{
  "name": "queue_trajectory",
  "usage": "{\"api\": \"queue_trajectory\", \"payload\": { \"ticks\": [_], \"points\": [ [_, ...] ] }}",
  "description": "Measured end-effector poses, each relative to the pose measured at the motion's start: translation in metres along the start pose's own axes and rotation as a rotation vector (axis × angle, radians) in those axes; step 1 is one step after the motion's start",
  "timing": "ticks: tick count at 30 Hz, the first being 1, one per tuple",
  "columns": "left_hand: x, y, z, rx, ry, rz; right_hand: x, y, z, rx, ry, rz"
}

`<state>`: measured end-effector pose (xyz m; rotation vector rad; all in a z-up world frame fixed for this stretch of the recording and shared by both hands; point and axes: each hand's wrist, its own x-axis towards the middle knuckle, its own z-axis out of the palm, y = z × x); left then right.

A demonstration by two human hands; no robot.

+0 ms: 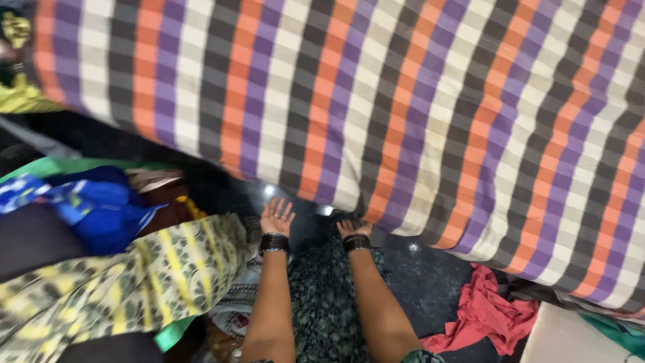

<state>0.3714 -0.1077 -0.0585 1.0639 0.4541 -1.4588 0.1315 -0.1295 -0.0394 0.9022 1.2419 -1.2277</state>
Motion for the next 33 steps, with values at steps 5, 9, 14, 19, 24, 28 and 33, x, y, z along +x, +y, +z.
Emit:
{"api": "queue_trajectory", "payload": {
  "ticks": [5,9,14,19,24,28,33],
  "points": [
    [-0.014,0.054,-0.02,0.003,-0.076,0.027,-0.016,0.083,0.019,-0.026,-0.335,0.176],
    [-0.003,0.101,-0.026,0.018,-0.088,0.04,-0.019,0.138,0.045,-0.069,-0.422,0.165],
    [0.035,0.167,-0.02,0.033,-0.044,0.04,-0.013,0.195,0.094,0.003,-0.328,0.13],
    [0.086,0.241,-0.006,0.113,0.092,-0.017,-0.012,0.243,0.138,0.128,-0.245,0.063],
    [0.142,0.291,-0.001,0.152,0.235,0.003,-0.007,0.268,0.15,0.068,-0.481,-0.079],
    [0.172,0.317,-0.013,0.087,0.306,-0.031,0.004,0.279,0.156,0.14,-0.287,-0.162],
    [0.192,0.322,-0.034,-0.257,0.086,-0.027,0.026,0.289,0.168,0.231,-0.317,-0.255]
  ]
}}
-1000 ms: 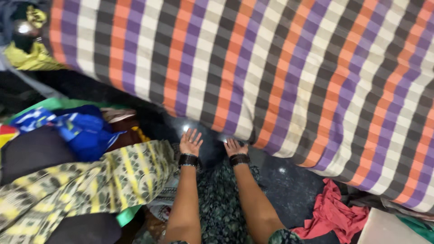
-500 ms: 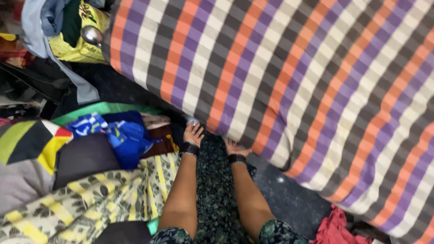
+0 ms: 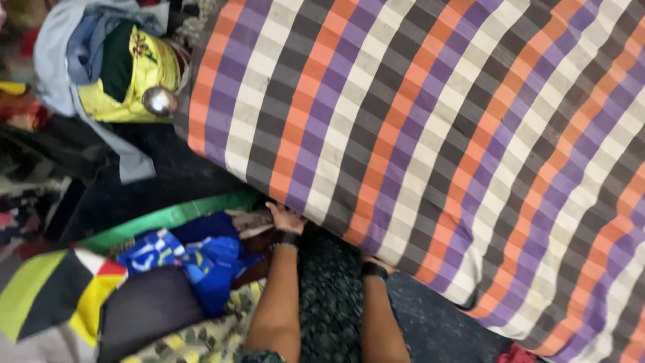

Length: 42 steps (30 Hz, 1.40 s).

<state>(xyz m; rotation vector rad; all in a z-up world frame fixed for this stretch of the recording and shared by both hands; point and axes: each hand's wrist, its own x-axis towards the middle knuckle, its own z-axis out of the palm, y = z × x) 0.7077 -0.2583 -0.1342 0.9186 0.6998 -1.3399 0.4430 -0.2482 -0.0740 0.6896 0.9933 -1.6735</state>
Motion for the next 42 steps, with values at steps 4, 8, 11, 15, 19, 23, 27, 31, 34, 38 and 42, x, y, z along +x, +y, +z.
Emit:
{"api": "queue_trajectory", "payload": {
  "ticks": [4,8,11,15,19,23,27,31,34,38,42],
  "points": [
    [0.019,0.002,-0.003,-0.209,-0.155,-0.029,0.004,-0.008,-0.014,-0.249,-0.285,-0.1],
    [0.061,0.023,0.003,-0.126,-0.167,0.037,0.021,-0.002,-0.021,-0.242,-0.302,-0.137],
    [0.081,0.048,0.007,-0.071,-0.14,0.069,0.028,0.001,-0.021,-0.232,-0.276,-0.139],
    [0.091,0.074,0.002,-0.029,-0.12,0.096,0.032,0.01,-0.02,-0.235,-0.258,-0.134],
    [0.106,0.083,-0.008,-0.007,-0.133,0.107,0.045,0.024,-0.022,-0.228,-0.279,-0.113],
    [0.117,0.092,-0.005,0.04,-0.117,0.111,0.05,0.034,-0.019,-0.228,-0.26,-0.065],
    [0.117,0.112,-0.011,0.097,-0.093,0.136,0.043,0.045,-0.028,-0.25,-0.235,-0.001],
    [0.129,0.155,0.003,0.142,-0.108,0.197,0.057,0.07,-0.025,-0.263,-0.237,0.115],
    [0.125,0.177,0.006,0.175,-0.101,0.238,0.053,0.109,-0.043,-0.247,-0.199,0.279],
    [0.123,0.211,0.018,0.174,-0.117,0.325,0.06,0.192,-0.058,-0.167,-0.2,0.587],
    [0.121,0.24,0.02,0.145,-0.099,0.425,0.051,0.275,-0.062,0.137,-0.152,1.002]
  ]
}}
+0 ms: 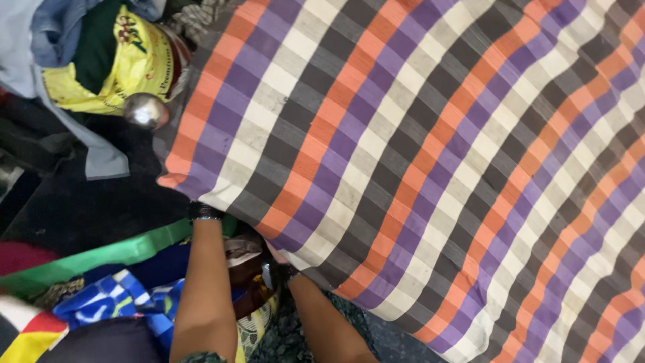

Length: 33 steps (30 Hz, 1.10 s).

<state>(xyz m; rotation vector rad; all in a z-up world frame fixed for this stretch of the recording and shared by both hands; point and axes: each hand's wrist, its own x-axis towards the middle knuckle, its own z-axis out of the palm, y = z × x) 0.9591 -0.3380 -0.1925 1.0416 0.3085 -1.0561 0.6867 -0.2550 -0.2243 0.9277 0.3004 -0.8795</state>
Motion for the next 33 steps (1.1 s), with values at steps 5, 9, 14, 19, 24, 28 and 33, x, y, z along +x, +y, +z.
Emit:
{"api": "queue_trajectory", "payload": {
  "ticks": [5,9,14,19,24,28,33],
  "points": [
    [0.004,-0.001,0.003,0.063,0.083,0.103,0.008,0.024,0.0,-0.876,-0.195,0.173],
    [-0.033,0.021,0.015,0.33,0.452,0.633,-0.046,0.027,0.044,-1.652,0.227,0.386],
    [-0.102,0.049,0.059,0.664,0.533,0.983,-0.096,0.049,0.122,-1.954,0.072,0.106],
    [-0.13,0.095,0.123,1.345,0.211,0.808,-0.057,0.05,0.196,-2.086,-0.166,-0.601],
    [-0.107,0.116,0.169,1.693,0.218,0.44,-0.003,0.059,0.299,-2.699,0.214,-0.784],
    [-0.064,0.111,0.181,1.797,0.18,0.296,0.023,0.071,0.347,-2.973,0.288,-0.677],
    [0.015,0.095,0.168,1.781,0.293,0.204,0.036,0.076,0.36,-3.651,0.351,-0.184]
  ]
}}
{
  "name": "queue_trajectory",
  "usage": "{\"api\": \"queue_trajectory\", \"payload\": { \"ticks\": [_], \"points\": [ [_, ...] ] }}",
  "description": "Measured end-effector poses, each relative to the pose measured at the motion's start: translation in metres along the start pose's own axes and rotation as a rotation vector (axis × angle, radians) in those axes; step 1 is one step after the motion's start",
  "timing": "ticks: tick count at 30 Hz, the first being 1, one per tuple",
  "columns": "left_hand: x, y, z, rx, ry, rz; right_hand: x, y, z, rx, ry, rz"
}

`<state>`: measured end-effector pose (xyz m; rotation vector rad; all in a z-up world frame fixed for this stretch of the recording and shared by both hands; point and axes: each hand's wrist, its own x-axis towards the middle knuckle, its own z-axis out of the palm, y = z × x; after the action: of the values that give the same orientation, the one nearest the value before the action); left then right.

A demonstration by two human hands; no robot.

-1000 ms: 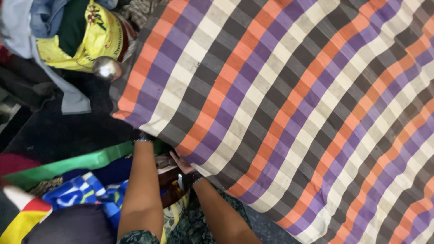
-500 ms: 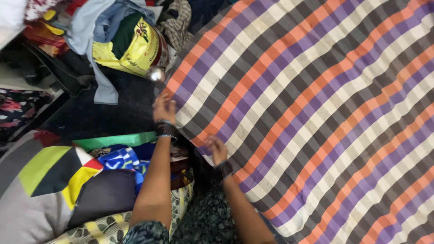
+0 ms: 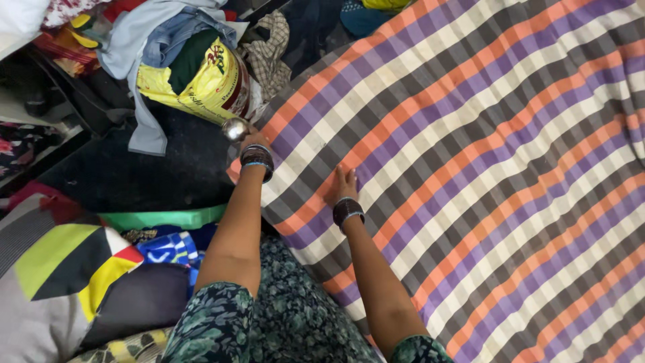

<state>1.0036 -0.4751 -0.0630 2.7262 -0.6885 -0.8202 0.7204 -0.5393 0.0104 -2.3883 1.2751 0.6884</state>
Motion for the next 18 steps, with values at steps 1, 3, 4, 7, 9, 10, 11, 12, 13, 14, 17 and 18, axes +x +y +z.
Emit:
{"api": "queue_trajectory", "payload": {
  "ticks": [1,3,4,7,9,10,11,12,13,14,17,18],
  "points": [
    [0.007,0.002,0.007,0.015,0.014,-0.004,-0.002,0.005,-0.006,0.106,-0.021,0.037],
    [0.013,0.004,0.011,0.059,0.039,-0.005,-0.012,0.01,-0.018,0.333,-0.065,0.12],
    [0.018,0.008,0.009,0.035,0.053,-0.032,-0.012,0.008,-0.027,0.329,-0.094,0.124],
    [0.011,0.023,0.007,-0.076,0.131,-0.061,-0.014,0.009,-0.039,0.304,-0.164,0.143],
    [0.01,0.033,-0.003,-0.197,0.245,-0.016,-0.012,0.008,-0.035,0.28,-0.18,0.152],
    [0.021,0.043,-0.016,-0.211,0.182,-0.019,-0.007,0.006,-0.032,0.285,-0.165,0.145],
    [0.034,0.053,-0.032,-0.224,0.118,-0.022,-0.003,0.007,-0.032,0.291,-0.149,0.138],
    [0.043,0.061,-0.048,-0.231,0.049,-0.025,0.002,0.009,-0.032,0.299,-0.136,0.136],
    [0.051,0.071,-0.061,-0.225,0.006,-0.024,0.007,0.012,-0.035,0.307,-0.14,0.13],
    [0.053,0.081,-0.07,-0.219,-0.043,-0.025,0.007,0.017,-0.04,0.313,-0.148,0.129],
    [0.053,0.087,-0.086,-0.311,-0.054,0.015,0.003,0.024,-0.06,0.62,-0.127,0.215],
    [0.053,0.083,-0.088,-0.362,-0.036,0.032,0.0,0.023,-0.067,0.77,-0.112,0.255]
  ]
}}
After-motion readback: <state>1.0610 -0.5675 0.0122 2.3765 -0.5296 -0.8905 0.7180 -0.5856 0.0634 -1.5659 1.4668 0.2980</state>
